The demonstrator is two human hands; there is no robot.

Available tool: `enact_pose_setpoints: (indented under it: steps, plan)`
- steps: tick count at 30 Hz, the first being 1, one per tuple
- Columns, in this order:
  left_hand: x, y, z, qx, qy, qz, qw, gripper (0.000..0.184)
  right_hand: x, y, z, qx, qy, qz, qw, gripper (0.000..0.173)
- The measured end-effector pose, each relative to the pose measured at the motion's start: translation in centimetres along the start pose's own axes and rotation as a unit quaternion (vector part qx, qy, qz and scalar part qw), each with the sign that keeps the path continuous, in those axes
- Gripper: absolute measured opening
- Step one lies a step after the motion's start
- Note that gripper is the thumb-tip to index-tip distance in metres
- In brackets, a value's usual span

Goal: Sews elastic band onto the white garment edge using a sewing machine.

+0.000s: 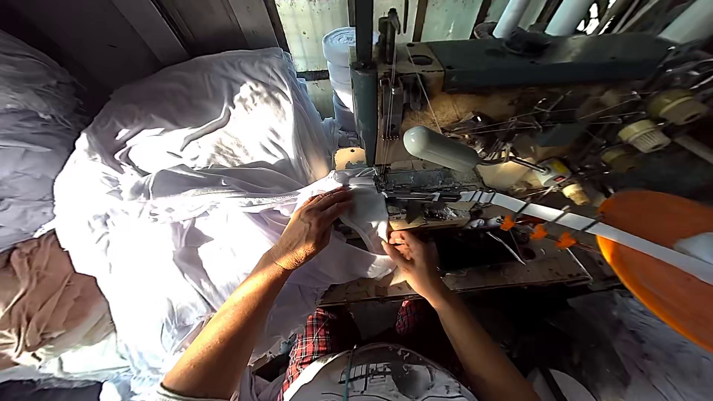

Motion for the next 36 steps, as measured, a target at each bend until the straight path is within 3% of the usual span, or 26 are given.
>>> enact_pose_setpoints:
  steps: [3, 5, 9, 14, 18, 25, 28, 31, 34, 36]
  plan:
    - [0.4, 0.0, -1.7, 0.028, 0.080, 0.030, 0.996, 0.040, -0.9, 0.3, -0.3, -0.045, 0.030, 0.052, 0.997, 0.033]
    - [0.2, 0.1, -4.3, 0.043, 0.116, 0.045, 0.991, 0.038, -1.1, -0.6, -0.5, -0.026, 0.080, 0.029, 0.996, 0.025]
    - [-2.4, 0.0, -7.2, -0.014, 0.128, 0.025, 0.991, 0.041, -1.4, -2.0, -1.1, 0.031, 0.164, -0.033, 0.985, 0.013]
    - [-3.7, 0.7, -6.1, 0.027, 0.127, -0.010, 0.991, 0.049, -0.8, -2.7, -1.7, 0.035, 0.152, -0.051, 0.987, 0.014]
    - [-2.3, 2.9, -4.5, 0.088, 0.045, 0.047, 0.994, 0.046, -0.4, -2.1, -1.4, 0.038, 0.127, -0.044, 0.990, 0.016]
    - [-0.7, 7.0, -0.3, 0.091, 0.001, 0.075, 0.993, 0.032, -0.2, -0.2, -0.6, 0.038, 0.158, -0.018, 0.987, 0.012]
    - [-0.7, 7.8, 0.7, 0.066, 0.038, 0.029, 0.997, 0.025, -0.3, 0.8, 0.1, 0.021, 0.159, -0.006, 0.987, 0.009]
    - [-0.5, 6.6, -1.7, -0.032, 0.107, -0.047, 0.993, 0.021, -0.5, 1.4, 0.7, 0.033, 0.147, -0.013, 0.989, 0.010]
    - [-1.3, 4.3, -5.6, -0.099, 0.097, -0.029, 0.990, 0.022, -0.8, 1.3, 0.9, 0.047, 0.162, -0.023, 0.985, 0.011]
    - [-2.3, 3.4, -6.2, -0.080, 0.128, -0.015, 0.988, 0.024, -0.8, 1.4, 1.1, 0.044, 0.187, -0.027, 0.981, 0.010]
Point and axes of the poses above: each hand's wrist, its own y-axis towards the middle knuckle, its own x-axis out of the back of the hand, z = x × y, the point moved 1 cm from there along y, towards the middle knuckle
